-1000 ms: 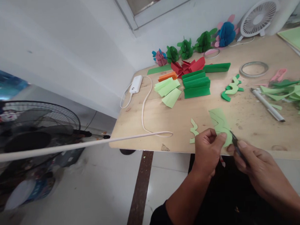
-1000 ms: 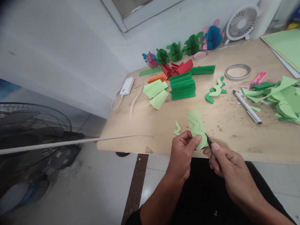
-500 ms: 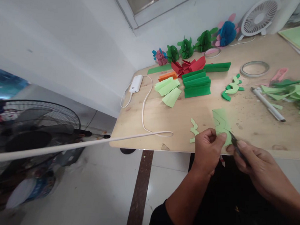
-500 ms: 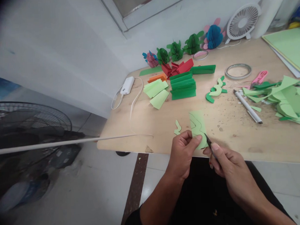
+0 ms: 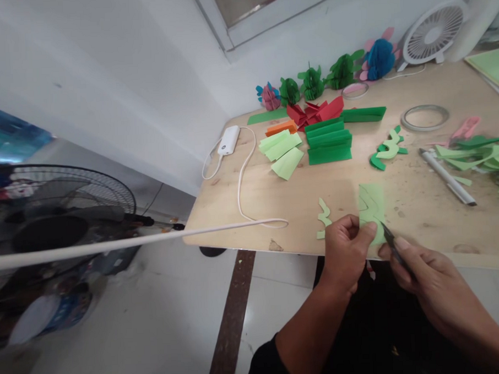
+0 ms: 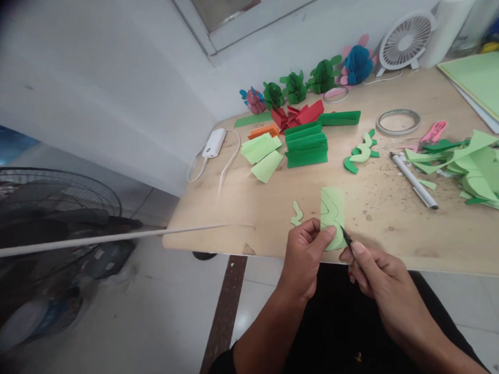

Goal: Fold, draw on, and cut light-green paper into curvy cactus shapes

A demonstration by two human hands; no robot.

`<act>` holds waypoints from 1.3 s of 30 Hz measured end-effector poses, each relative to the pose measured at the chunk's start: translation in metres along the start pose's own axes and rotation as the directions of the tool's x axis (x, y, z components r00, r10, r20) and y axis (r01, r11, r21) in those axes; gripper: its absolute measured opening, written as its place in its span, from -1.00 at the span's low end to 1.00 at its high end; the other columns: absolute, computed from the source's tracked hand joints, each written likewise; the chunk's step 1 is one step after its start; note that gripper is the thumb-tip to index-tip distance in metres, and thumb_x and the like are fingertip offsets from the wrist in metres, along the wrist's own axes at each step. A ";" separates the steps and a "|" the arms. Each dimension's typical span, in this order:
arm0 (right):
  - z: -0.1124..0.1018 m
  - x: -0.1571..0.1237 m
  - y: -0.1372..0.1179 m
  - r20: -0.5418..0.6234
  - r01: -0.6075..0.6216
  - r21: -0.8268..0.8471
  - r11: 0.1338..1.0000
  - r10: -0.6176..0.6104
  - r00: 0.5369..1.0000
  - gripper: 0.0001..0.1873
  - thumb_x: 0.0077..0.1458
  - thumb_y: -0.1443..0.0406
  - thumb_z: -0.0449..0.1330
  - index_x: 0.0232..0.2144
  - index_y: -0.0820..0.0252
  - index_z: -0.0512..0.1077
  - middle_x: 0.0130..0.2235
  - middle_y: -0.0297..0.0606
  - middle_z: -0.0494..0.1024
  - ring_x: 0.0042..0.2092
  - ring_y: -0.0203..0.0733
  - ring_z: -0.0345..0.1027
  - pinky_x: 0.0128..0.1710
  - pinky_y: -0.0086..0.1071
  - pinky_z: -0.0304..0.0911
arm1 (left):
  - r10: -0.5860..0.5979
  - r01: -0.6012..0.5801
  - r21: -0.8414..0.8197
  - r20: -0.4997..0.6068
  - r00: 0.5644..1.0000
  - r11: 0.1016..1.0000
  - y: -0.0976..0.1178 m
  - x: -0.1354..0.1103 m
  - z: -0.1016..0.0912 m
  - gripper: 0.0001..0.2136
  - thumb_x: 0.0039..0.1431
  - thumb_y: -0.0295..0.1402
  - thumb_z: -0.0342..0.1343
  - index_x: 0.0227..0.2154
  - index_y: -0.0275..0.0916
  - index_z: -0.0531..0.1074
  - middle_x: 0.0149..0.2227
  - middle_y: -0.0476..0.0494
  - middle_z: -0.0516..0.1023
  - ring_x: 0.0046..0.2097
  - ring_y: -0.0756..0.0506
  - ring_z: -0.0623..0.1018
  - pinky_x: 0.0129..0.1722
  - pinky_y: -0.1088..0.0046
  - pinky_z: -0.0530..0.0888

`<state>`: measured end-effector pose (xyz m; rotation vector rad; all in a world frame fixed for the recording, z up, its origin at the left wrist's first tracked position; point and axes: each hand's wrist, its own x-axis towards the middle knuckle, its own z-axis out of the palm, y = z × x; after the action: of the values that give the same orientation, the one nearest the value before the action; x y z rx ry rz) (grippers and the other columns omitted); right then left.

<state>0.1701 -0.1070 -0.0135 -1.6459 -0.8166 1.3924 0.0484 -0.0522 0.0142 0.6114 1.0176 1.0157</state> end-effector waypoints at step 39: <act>-0.003 0.002 -0.007 0.025 0.075 -0.102 0.992 -0.073 0.997 -0.31 0.04 -0.28 0.11 -0.74 0.10 0.17 -0.67 -0.40 0.12 -0.58 -0.35 -0.02 -0.60 -0.38 0.01 | 0.003 -0.004 0.055 0.023 1.000 0.998 0.000 0.001 -0.004 -0.74 -0.08 -0.20 0.33 -0.54 -0.28 0.44 -0.56 0.00 0.47 -0.47 0.04 0.40 -0.38 0.49 0.31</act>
<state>0.1734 -0.1022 -0.0080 -1.6639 -0.9663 1.3374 0.0449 -0.0512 0.0121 0.6693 1.0271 0.9840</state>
